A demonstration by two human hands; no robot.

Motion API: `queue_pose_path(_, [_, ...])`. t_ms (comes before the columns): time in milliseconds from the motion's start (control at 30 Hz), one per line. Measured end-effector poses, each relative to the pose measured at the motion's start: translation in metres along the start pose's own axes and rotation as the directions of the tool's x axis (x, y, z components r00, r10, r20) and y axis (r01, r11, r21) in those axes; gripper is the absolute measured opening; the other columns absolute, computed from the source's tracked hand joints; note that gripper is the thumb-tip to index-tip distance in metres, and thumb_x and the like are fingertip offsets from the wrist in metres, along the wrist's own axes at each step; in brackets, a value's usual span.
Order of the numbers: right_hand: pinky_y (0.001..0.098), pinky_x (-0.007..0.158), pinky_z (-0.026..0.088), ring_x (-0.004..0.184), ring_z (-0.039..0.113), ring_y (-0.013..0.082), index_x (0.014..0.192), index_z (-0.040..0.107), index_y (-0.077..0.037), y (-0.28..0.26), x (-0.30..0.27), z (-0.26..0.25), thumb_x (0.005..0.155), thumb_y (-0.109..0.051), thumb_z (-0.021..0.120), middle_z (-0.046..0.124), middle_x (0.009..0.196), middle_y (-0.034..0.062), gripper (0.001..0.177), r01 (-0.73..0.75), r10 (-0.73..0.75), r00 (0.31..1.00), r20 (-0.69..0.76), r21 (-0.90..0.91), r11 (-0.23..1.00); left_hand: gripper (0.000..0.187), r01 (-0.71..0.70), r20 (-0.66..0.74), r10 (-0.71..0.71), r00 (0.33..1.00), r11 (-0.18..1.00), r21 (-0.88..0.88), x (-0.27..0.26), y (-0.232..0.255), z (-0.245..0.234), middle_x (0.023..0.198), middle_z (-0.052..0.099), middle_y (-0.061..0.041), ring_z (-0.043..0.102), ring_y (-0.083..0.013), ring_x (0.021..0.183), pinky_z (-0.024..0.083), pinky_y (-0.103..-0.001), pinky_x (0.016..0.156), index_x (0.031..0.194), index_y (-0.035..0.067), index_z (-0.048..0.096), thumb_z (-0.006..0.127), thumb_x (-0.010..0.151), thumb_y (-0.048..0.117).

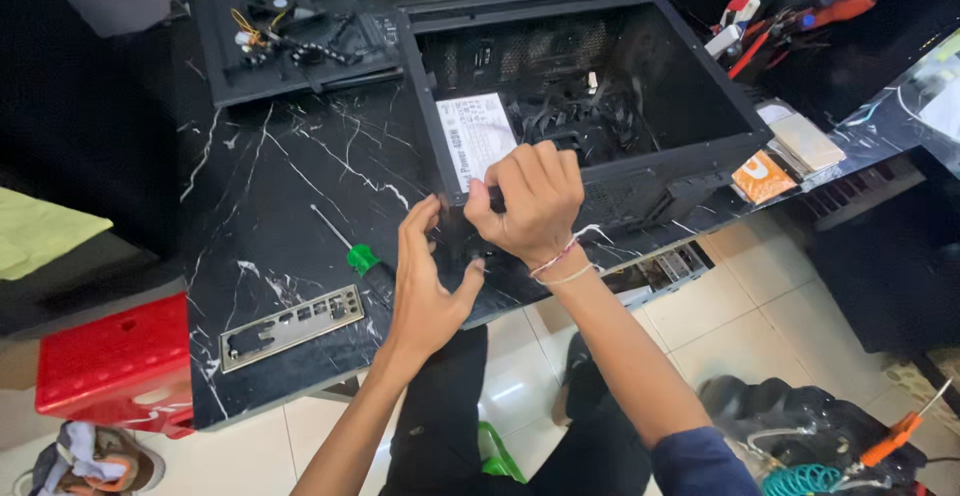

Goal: The person removes the side panel of a computer case and proceeds to organize the internal cables. They gather the wires into a bundle, secure them with a zip tie, and then separate and route the individual cables within the case.

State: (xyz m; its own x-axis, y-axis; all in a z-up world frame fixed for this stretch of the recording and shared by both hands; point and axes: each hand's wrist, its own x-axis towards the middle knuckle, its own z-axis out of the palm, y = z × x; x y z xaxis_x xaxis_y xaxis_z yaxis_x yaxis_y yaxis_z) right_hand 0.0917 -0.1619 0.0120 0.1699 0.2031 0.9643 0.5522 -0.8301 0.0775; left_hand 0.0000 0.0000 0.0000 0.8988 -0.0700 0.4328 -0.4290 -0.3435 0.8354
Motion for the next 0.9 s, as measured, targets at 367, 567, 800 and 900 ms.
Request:
queue_pose_path(367, [0.0355,0.059,0.043,0.058,0.05,0.0237,0.066,0.054,-0.014,0.041,0.039,-0.029,0.105,-0.015,0.057,0.044,0.063,-0.0013,0.039,0.012,-0.004,0.996,-0.088,0.085,0.996,0.104,0.106,0.168,-0.094,0.981,0.992,-0.067,0.012,-0.004,-0.013,0.166,0.027,-0.037,0.033,-0.0595,0.152,0.038,-0.069,0.119,0.161,-0.006,0.029,0.09,0.081,0.023])
queue_pose_path(567, [0.0368,0.055,0.04,0.055,0.049,0.027,0.06,0.053,-0.012,0.053,0.061,-0.047,0.108,-0.009,0.055,0.049,0.059,0.0049,0.048,0.036,-0.014,0.993,-0.121,0.178,0.983,0.109,0.303,0.231,-0.25,0.94,0.923,-0.237,0.018,-0.007,-0.014,0.168,0.008,-0.047,0.022,-0.0702,0.151,0.032,-0.077,0.118,0.163,-0.01,0.018,0.086,0.088,0.029])
queue_pose_path(800, [0.0423,0.062,0.041,0.061,0.054,0.0285,0.065,0.059,0.0,0.043,0.098,-0.088,0.114,-0.006,0.039,0.062,0.066,0.0112,0.053,-0.055,0.071,0.996,-0.06,0.232,0.971,0.121,0.607,0.146,-0.614,0.776,0.664,-0.436,0.038,-0.047,-0.009,0.183,0.002,-0.008,0.026,-0.0208,0.165,0.043,-0.049,0.122,0.169,0.019,0.002,0.073,0.078,0.053])
queue_pose_path(900, [0.0426,0.065,0.04,0.06,0.053,0.0268,0.063,0.058,0.002,0.051,0.109,-0.099,0.114,-0.004,0.039,0.06,0.065,0.013,0.055,-0.08,0.114,0.99,-0.088,0.326,0.942,0.129,0.48,0.044,-0.59,0.806,0.609,-0.631,0.043,-0.057,-0.013,0.182,-0.008,-0.013,0.021,-0.0302,0.166,0.04,-0.057,0.124,0.167,0.026,-0.014,0.079,0.08,0.04])
